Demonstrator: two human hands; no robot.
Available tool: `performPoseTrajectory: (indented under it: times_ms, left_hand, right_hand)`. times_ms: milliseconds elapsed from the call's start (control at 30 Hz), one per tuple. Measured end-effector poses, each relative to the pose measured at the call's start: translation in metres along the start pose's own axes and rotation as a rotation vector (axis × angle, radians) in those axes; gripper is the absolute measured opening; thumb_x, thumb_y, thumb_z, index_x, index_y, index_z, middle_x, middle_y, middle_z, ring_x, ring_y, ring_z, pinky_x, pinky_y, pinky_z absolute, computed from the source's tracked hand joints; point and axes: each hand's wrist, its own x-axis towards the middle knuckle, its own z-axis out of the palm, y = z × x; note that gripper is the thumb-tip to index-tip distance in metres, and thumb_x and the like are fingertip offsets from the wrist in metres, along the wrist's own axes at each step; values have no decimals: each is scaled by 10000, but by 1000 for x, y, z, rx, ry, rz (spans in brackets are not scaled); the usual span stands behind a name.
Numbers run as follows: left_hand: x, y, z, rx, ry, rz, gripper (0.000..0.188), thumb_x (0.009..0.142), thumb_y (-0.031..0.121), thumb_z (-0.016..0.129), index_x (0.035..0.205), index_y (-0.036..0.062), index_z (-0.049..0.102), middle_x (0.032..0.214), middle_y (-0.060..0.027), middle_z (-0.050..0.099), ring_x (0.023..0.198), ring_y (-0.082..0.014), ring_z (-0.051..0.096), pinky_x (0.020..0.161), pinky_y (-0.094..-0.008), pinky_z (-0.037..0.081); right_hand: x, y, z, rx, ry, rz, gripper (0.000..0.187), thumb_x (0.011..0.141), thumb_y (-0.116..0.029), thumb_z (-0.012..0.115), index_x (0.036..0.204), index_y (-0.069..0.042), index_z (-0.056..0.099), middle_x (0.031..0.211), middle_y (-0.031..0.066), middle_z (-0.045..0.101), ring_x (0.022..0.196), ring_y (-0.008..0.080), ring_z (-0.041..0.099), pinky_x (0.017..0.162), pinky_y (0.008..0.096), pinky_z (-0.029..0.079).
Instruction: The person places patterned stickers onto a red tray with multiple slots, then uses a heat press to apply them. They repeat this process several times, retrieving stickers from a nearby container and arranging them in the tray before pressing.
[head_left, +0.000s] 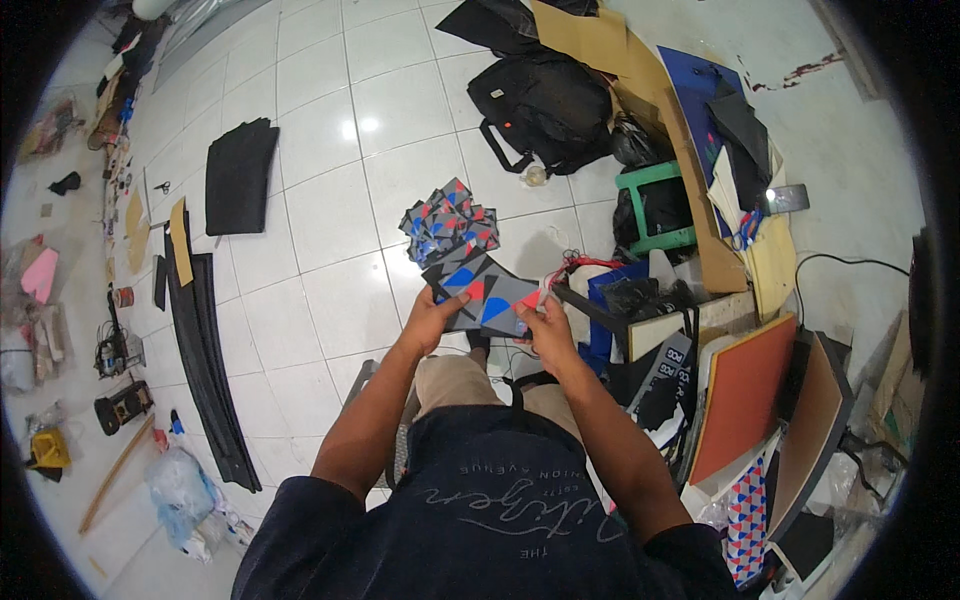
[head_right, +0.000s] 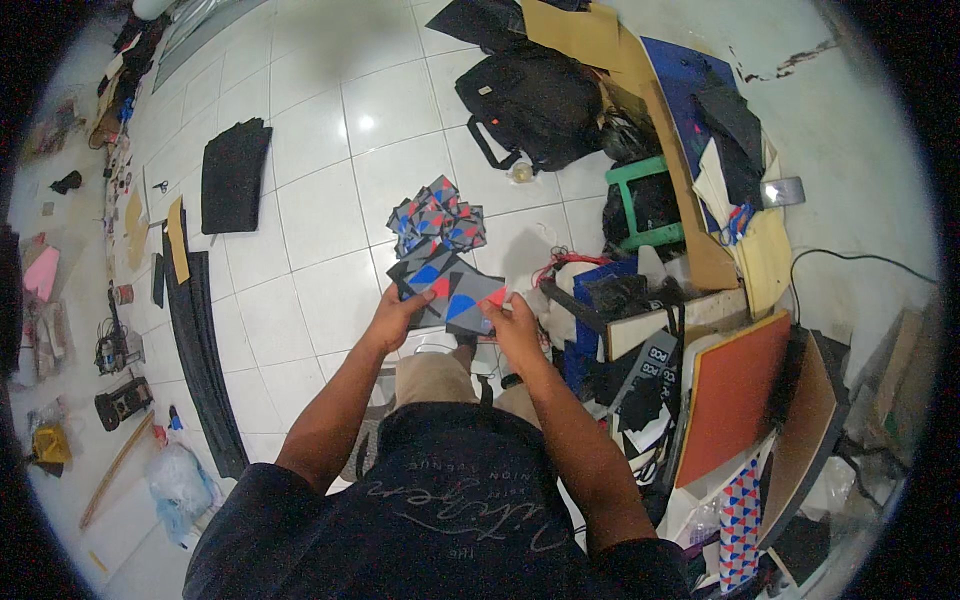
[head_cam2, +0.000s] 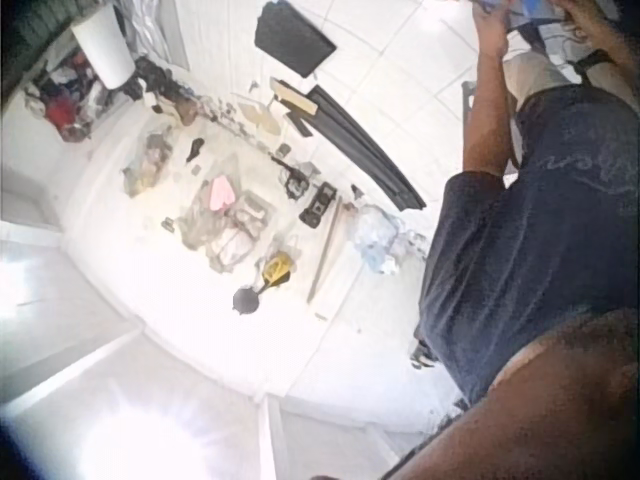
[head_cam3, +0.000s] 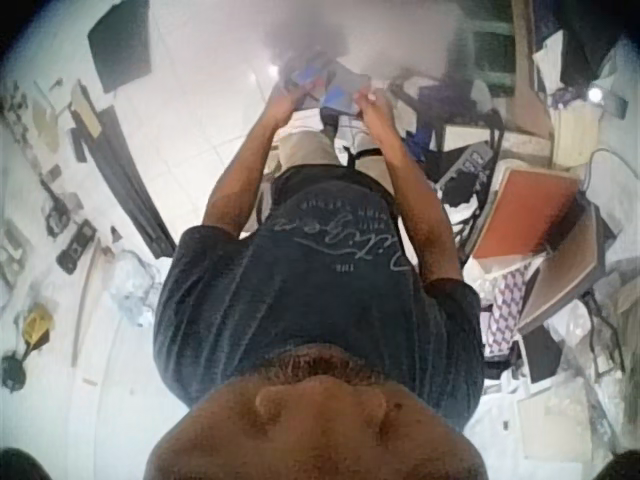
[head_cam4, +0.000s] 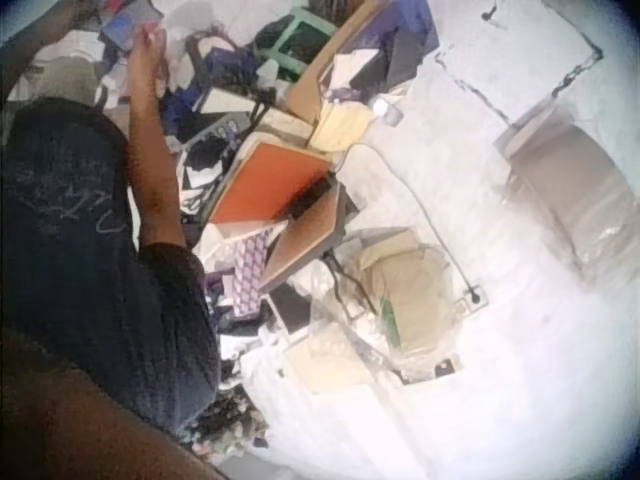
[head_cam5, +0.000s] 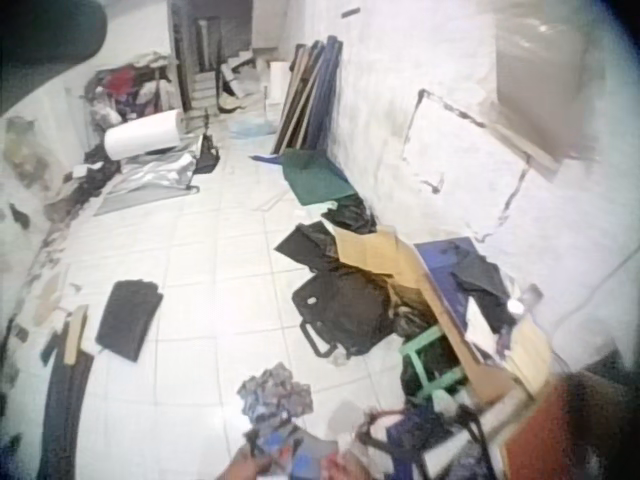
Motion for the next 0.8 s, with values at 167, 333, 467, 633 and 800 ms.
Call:
performPoseTrajectory:
  times_ms: [167,333,467,633,800]
  left_hand:
    - [55,5,-86,264,231,-299,925,761,289,764,1440,98,167,1284,-217,471,1166,-394,474,813,-518,544]
    - [38,2,-157,496,589,-327,669,810,274,684,1358,61,367,1103,-191,562,913,-295,599,677,-440,578]
    - [-8,-37,-193,516,503,-395,562,855,306,661,1295,74,398,1098,-156,579,818,-277,612,657,-417,559]
    - [-76,-106,-214,562,442,-642,486,815,286,703,1178,28,509,887,-122,607,708,-218,604,554,-385,541]
    - [-83,-113,-178,614,357,-692,460,831,294,691,1181,64,500,934,-109,624,730,-221,614,588,-394,543]
  right_hand:
    - [64,6,15,-524,181,-42,449,838,-296,682,1132,-11,499,925,156,664,830,260,647,674,363,529]
    - [43,25,-11,-920,-18,-82,411,832,-329,661,1093,-29,557,918,161,674,852,310,652,766,408,500]
    - [1,69,-67,-1025,-75,-79,411,837,-340,649,1103,-35,575,971,151,674,909,299,651,784,403,499]
    - [-52,98,-123,-906,64,152,401,822,-314,685,1063,-9,587,981,160,665,933,284,644,813,368,495]
    - [-72,121,-142,-926,173,152,404,819,-336,682,1057,-18,603,987,156,666,936,284,643,812,371,498]
